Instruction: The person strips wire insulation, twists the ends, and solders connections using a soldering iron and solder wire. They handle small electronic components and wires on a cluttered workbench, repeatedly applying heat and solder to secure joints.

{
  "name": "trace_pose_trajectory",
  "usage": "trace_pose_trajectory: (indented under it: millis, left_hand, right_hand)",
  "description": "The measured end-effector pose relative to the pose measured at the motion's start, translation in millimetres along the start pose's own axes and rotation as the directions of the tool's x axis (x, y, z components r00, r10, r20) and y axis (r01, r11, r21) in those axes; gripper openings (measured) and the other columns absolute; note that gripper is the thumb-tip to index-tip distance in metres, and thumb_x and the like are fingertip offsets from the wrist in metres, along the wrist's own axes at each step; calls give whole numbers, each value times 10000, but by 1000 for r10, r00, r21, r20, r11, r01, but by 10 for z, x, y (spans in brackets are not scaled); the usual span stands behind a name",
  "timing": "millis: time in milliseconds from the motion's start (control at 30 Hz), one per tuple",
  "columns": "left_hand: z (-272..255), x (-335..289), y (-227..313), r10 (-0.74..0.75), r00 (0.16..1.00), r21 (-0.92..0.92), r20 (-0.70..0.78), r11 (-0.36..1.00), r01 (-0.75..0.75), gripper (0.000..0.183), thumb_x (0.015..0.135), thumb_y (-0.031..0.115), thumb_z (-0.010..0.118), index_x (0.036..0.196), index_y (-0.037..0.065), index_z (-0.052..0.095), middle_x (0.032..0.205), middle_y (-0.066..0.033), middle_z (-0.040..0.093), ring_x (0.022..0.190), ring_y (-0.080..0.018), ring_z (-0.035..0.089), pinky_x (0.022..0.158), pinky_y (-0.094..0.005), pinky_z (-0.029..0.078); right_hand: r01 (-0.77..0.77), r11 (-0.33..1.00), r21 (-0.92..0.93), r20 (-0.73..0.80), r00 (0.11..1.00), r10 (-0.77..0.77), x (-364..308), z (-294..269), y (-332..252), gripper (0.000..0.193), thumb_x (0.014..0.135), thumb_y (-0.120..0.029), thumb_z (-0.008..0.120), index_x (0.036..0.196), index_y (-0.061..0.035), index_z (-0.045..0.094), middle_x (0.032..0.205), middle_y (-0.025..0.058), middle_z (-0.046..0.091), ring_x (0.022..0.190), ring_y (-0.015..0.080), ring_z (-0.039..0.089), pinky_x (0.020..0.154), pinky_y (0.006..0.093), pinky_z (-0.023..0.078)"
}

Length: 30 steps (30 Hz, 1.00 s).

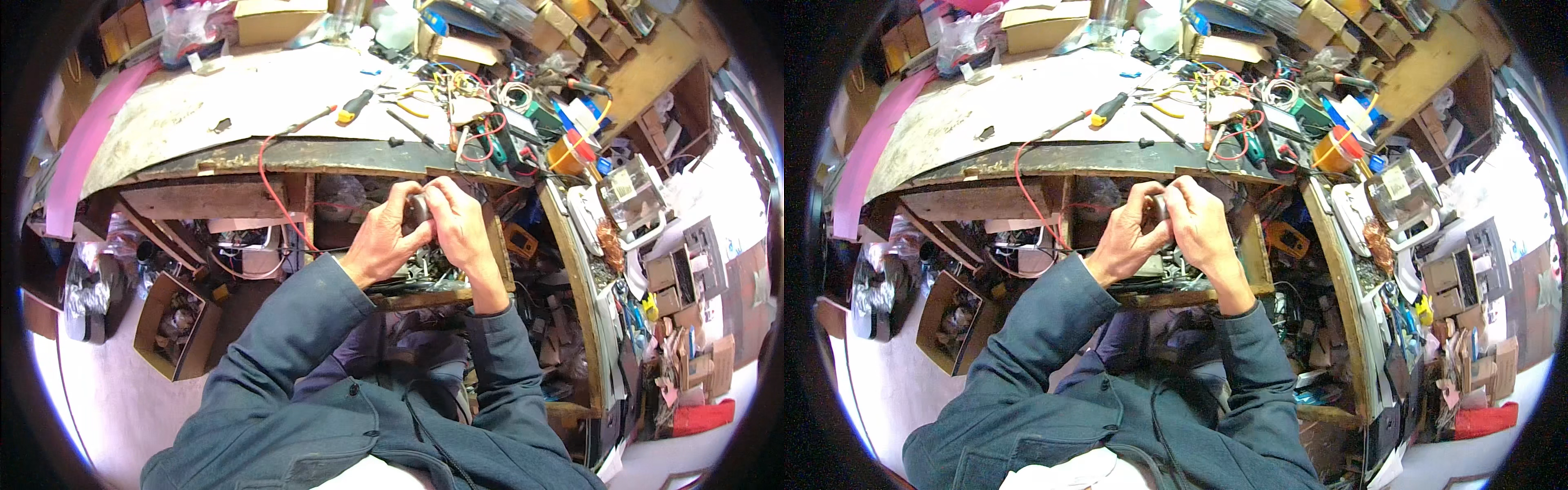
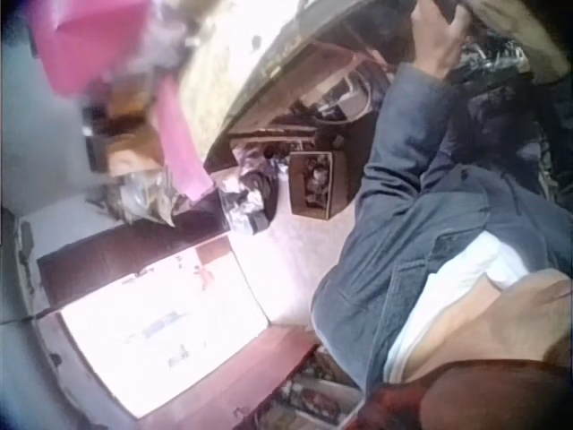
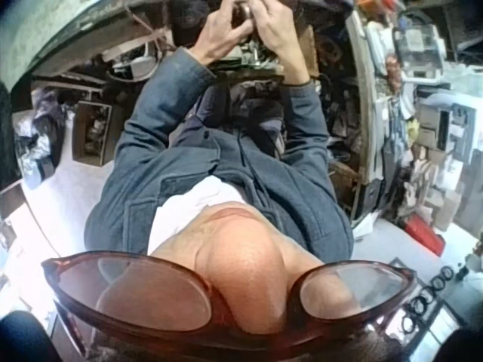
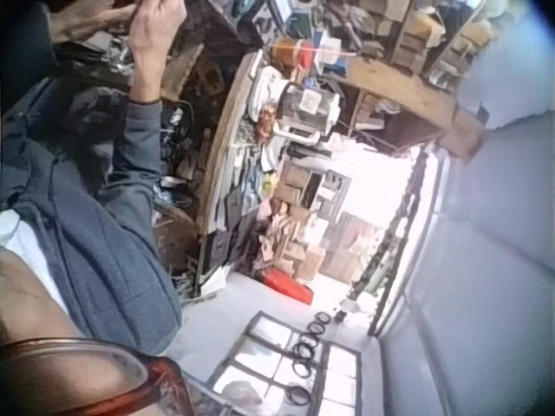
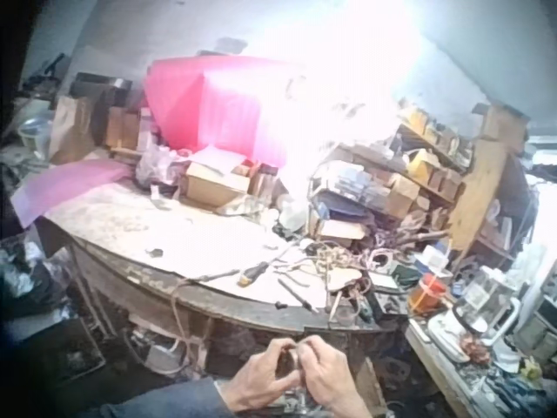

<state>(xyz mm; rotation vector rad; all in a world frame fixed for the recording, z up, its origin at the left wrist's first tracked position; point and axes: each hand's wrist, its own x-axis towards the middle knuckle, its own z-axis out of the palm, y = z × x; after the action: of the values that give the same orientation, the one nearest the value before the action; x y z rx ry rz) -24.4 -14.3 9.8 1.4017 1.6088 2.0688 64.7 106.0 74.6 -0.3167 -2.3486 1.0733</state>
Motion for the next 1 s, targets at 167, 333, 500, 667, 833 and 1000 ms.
trace_pose_trajectory:
  millis: [167,333,500,667,833,1000]
  left_hand:
    - [-11,-21,-19,7,998,-67,-64,998,-11,428,998,101,667,1378,63,475,830,14,529,709,-50,513,624,-231,461]
    - [84,8,-91,31,991,-77,-134,996,-42,419,1012,122,665,1396,76,504,835,37,475,720,-46,458,619,-223,421]
    - [39,17,-59,26,983,-45,-180,998,-35,394,1016,136,668,1380,68,531,824,59,449,723,-48,416,632,-225,393]
    - [23,-25,-19,-56,981,-134,-188,990,31,431,1007,202,695,1377,75,515,939,-15,580,744,-72,518,638,-244,462]
    - [-27,-14,-1,-86,976,-200,-200,979,45,501,1032,301,664,1419,90,426,987,-59,639,691,-77,578,573,-246,486]
    - [-21,43,-30,-80,972,-275,-223,961,16,579,990,223,720,1424,90,361,945,-45,646,678,-62,587,531,-229,479]
  right_hand:
    - [73,997,-6,-131,989,-73,66,169,-90,250,1041,-178,514,905,16,593,693,160,573,622,210,583,602,367,484]
    - [45,996,72,-115,993,-36,105,172,-89,268,1041,-158,495,887,28,611,648,132,581,559,189,591,547,361,471]
    - [49,998,46,-73,996,-45,175,190,-51,255,1027,-143,498,912,44,628,744,230,604,640,345,600,637,409,493]
    - [141,988,61,-95,986,-135,201,208,93,256,1031,-128,478,926,37,643,765,135,621,691,201,567,667,335,478]
    - [142,990,-1,-132,981,-140,204,242,101,276,1056,-152,458,899,24,602,761,185,612,664,365,605,646,399,501]
    - [-200,947,252,11,979,204,507,75,150,249,1042,-178,572,956,29,682,685,41,661,556,129,618,531,347,496]
